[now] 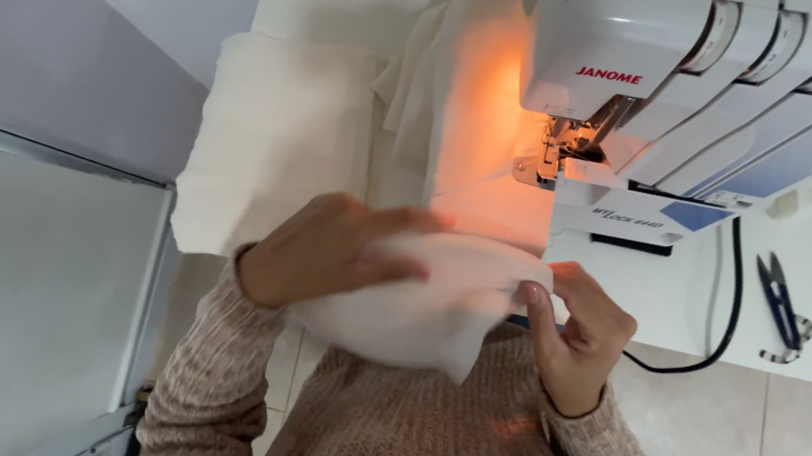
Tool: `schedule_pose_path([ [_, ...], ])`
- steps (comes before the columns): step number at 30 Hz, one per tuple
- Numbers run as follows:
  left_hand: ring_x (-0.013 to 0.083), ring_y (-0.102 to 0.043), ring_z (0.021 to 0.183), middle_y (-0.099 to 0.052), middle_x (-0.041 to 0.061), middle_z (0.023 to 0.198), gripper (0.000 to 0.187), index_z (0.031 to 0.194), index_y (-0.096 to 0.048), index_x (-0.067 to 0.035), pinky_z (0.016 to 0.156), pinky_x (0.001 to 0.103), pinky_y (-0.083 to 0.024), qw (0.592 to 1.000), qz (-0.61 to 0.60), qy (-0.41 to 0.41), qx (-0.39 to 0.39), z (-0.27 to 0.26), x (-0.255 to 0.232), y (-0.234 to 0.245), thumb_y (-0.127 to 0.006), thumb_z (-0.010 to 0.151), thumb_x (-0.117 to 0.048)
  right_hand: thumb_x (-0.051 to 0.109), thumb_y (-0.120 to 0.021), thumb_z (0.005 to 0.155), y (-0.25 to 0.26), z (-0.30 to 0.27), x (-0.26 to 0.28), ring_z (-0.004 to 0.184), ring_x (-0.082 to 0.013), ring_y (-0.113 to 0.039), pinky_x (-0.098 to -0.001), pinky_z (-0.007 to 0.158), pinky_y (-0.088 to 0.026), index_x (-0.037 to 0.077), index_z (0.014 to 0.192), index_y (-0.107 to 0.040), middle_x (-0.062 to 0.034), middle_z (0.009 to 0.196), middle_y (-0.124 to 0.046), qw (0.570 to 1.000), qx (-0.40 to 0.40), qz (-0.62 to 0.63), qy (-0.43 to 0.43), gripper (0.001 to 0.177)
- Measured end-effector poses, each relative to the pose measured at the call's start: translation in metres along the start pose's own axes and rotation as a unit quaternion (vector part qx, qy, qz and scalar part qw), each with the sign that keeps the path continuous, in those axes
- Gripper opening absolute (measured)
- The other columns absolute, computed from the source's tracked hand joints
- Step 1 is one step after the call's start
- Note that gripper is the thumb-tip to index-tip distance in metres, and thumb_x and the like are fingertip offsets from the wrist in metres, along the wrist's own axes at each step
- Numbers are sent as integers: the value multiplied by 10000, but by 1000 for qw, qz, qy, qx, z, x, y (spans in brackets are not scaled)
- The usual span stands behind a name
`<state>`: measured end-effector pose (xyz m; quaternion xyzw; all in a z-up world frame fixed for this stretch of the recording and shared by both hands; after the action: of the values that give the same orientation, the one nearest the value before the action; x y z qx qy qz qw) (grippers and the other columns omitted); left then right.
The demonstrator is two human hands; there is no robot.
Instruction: Sewing white fabric pieces together using a serger sewing machine.
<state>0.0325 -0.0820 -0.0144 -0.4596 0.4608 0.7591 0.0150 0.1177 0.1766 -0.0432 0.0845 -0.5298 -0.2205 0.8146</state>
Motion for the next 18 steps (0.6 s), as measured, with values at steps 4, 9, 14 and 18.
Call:
schedule_pose_path([
  [4,317,-506,348,-625,77,528,477,1449,-562,-257,462,469,-480,991,105,74,-40,27,23,0,-409,1066,-496,102,-827,830,-14,-21,-28,598,-417,-670,-443,580,-558,16,812,-772,-135,734,-740,998,-30,-42,36,103],
  [9,405,-667,560,-637,119,579,499,1491,-518,-325,601,549,-554,974,191,109,-49,60,47,11,-433,1054,-551,10,-808,843,-14,15,3,745,-423,-719,-462,629,-579,-2,808,-742,-135,693,-697,995,-37,-73,52,75],
  [14,256,-607,464,-599,51,525,717,1436,-577,-221,551,360,-552,996,43,45,-66,47,36,28,-857,807,-422,44,-834,859,-2,40,6,710,-354,-580,-402,716,-534,0,823,-748,-142,817,-707,982,-107,-116,106,103],
  [18,323,-634,640,-663,104,715,289,1154,-756,-150,596,413,-521,995,53,44,-73,40,43,32,-805,875,-208,16,-857,866,-11,44,-7,787,-331,-546,-358,717,-490,-30,810,-700,-128,859,-650,979,-102,-120,131,173],
])
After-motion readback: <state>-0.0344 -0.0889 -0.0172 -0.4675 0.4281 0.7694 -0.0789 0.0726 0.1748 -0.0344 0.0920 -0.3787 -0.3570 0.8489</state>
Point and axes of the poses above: each hand's wrist, its own z-axis towards the middle knuckle, its own y-axis out of the back of the hand, x = y × z, the point moved 2 cm from there along z, towards the middle knuckle
